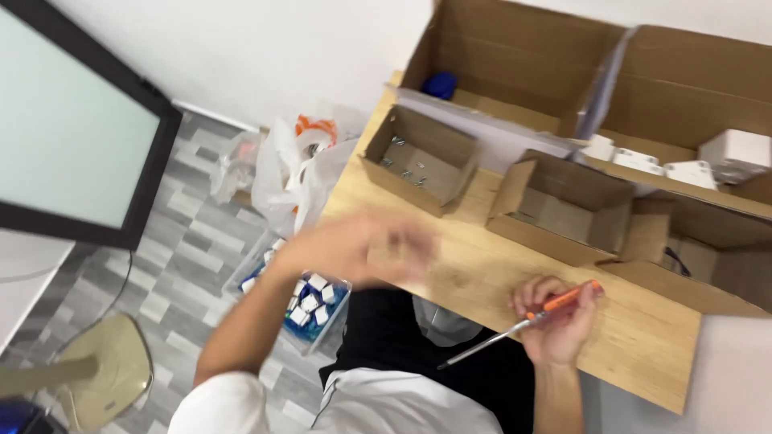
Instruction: Assembling a blue electrical component into a white plastic housing using a screwdriver at a workbench.
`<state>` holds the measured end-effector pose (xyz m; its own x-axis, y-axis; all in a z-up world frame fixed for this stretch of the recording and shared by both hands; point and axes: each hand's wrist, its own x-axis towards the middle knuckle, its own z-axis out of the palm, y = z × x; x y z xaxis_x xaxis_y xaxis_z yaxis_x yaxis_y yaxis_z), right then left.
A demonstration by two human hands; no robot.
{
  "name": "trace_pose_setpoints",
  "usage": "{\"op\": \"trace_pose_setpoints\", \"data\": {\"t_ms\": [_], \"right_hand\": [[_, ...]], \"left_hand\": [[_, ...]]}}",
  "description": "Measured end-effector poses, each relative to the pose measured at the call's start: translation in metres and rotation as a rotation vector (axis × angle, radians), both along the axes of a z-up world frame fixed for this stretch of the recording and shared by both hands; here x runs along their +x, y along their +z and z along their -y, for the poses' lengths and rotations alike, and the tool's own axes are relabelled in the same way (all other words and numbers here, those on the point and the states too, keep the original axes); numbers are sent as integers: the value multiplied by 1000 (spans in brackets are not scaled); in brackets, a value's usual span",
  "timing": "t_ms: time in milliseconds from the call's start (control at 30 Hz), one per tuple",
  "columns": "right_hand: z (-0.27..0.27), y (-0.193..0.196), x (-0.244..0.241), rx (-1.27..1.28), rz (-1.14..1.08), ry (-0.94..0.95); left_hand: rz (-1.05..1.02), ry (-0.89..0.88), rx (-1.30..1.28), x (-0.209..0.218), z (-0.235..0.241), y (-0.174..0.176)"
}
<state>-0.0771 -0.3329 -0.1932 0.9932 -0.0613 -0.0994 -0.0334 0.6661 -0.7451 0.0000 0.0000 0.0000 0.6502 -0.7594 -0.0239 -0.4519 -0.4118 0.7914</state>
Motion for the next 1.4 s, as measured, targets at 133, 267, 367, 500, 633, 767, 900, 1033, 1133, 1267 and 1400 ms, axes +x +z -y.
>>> {"op": "trace_pose_setpoints", "data": {"t_ms": [133,267,367,500,633,767,900,1033,1133,1267,1400], "right_hand": [[-5,3,2,57,-30,-52],[-1,-5,-4,192,-38,7],[0,-26,-3,238,-116,-34],[-6,-20,-2,169,-159,-65],[-7,-19,-4,165,-15,-68],[-11,-7,-6,78,-45,-102],[-11,-5,-8,-31,57,-106],[-15,-3,-4,-93,131,-17],[-16,5,-2,-305,107,-30],[-16,-1,1,-322,60,-16],[-1,18,6,-958,241,1]], "left_hand": [[493,-13,-171,139,58,30],[617,158,445,256,111,-9],[273,134,1019,268,150,-6],[-160,-15,1159,271,177,-34],[-107,-169,1289,276,201,-61],[-223,-81,1121,299,204,-91],[133,-316,1633,343,184,-130],[174,-301,1580,340,167,-146],[257,-256,1531,340,154,-151],[387,-178,1452,340,139,-149],[381,60,1019,282,142,-14]]}}
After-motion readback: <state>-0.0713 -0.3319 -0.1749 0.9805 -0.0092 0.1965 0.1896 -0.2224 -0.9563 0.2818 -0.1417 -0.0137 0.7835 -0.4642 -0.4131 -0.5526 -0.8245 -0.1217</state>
